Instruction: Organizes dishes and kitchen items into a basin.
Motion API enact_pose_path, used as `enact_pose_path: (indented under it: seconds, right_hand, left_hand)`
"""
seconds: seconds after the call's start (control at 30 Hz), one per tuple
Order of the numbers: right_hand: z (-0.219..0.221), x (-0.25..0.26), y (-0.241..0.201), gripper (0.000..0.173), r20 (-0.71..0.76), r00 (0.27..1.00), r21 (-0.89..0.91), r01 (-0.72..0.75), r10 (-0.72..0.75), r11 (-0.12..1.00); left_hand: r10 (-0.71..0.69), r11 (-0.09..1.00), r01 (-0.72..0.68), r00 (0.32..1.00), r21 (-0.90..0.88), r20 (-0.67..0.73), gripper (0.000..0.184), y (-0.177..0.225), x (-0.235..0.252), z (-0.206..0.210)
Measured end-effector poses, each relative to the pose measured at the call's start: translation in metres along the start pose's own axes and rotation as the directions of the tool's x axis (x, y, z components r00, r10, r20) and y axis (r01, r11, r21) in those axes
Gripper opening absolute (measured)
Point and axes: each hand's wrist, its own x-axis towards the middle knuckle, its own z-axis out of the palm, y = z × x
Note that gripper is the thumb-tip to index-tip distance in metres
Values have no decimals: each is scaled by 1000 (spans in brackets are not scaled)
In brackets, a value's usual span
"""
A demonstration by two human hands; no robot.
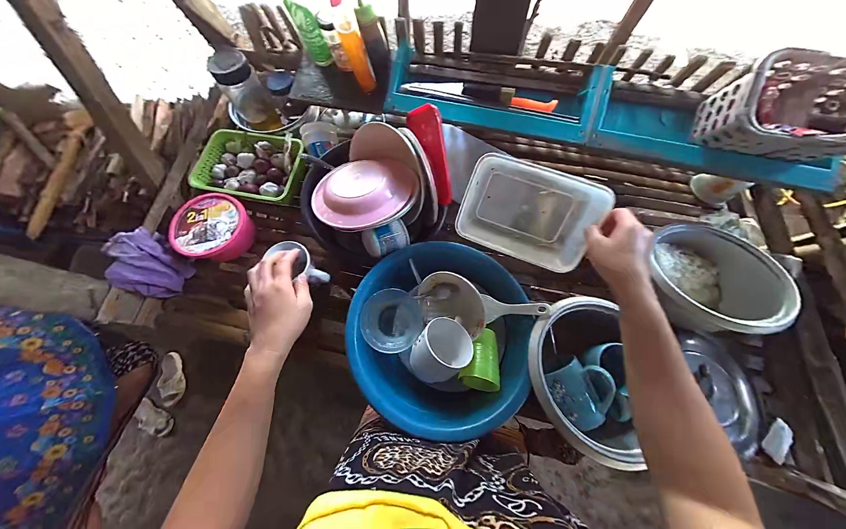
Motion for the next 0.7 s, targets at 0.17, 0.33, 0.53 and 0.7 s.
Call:
enact_pose_path:
  seconds: [0.17, 0.33, 0.53, 0.7]
  right_hand:
    - [-3, -90, -43, 32, -57, 913, 148, 407, -403, 901]
    - [49, -143, -46, 18, -109, 598, 17, 800, -794, 600]
    - [75, -160, -42, 14, 0, 231, -72, 970, -973, 231]
    - [76, -154, -36, 13, 49, 241, -3, 970, -969, 241]
  left_hand:
    - [-321, 919, 348, 933, -187, 160, 83, -62, 15, 16]
    - [-316, 929, 337, 937, -151, 148, 43, -61, 15, 47]
    - [-246, 963, 253, 966, -89, 86, 37, -84, 25, 71]
    - [-248, 968, 249, 938, 30, 241, 47, -89, 30, 69]
